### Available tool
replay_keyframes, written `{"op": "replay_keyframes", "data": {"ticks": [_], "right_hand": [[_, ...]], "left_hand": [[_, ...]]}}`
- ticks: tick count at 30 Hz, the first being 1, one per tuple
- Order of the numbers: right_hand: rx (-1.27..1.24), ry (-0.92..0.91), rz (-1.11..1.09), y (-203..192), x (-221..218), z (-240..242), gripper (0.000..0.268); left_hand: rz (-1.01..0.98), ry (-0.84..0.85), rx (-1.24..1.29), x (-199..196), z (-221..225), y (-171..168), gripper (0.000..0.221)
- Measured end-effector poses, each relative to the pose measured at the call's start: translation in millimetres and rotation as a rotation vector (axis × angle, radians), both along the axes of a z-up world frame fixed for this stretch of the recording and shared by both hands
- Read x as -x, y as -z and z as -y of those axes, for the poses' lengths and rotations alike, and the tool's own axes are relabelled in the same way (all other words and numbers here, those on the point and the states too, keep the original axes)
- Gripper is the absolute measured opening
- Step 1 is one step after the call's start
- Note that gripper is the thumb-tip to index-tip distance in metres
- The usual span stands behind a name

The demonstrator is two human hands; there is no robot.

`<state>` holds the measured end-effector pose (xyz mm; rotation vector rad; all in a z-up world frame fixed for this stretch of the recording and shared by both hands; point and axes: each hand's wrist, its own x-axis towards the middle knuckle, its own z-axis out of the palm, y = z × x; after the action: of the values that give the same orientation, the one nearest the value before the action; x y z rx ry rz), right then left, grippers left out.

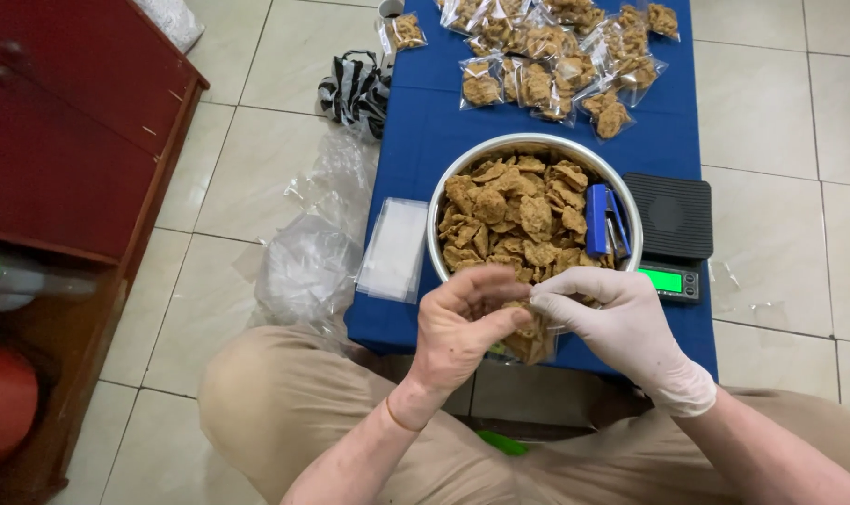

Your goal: Packaging chips into small plastic bags and sealing them using a handheld heat sealer

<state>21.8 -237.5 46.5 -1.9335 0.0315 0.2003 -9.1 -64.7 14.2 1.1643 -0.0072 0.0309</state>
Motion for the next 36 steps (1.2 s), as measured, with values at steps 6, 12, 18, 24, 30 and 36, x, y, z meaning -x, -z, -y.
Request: {"op": "replay_keyframes", "data": {"ticks": [6, 12, 18, 24, 30, 36], "right_hand": [[0.033, -0.065, -0.021, -11, 1, -7, 0.005], [0.016, -0.126, 0.073, -25, -9, -8, 0.025], [-0.035, -0.088, 0.086, -18, -11, -4, 0.013], [-0.079, -0.033, -0.019, -23, -12, -9, 0.014], [-0.070, -0.039, -0.056, -23, -13, -8, 0.019], [-0.039, -0.141, 0.002, -20, -21, 0, 0.017]], "left_hand": [[-0.105, -0.025, -0.011, -3, -5, 7, 0.020], [-0.123, -0.043, 0.035, -5, -5, 8, 0.024], [-0.024, -0.059, -0.063, -5, -12, -5, 0.013], [0.016, -0.062, -0.020, -4, -11, 0, 0.015], [0.044, -0.075, -0.094, -6, -16, -5, 0.016], [0.139, -0.001, -0.025, -7, -25, -2, 0.015]]}}
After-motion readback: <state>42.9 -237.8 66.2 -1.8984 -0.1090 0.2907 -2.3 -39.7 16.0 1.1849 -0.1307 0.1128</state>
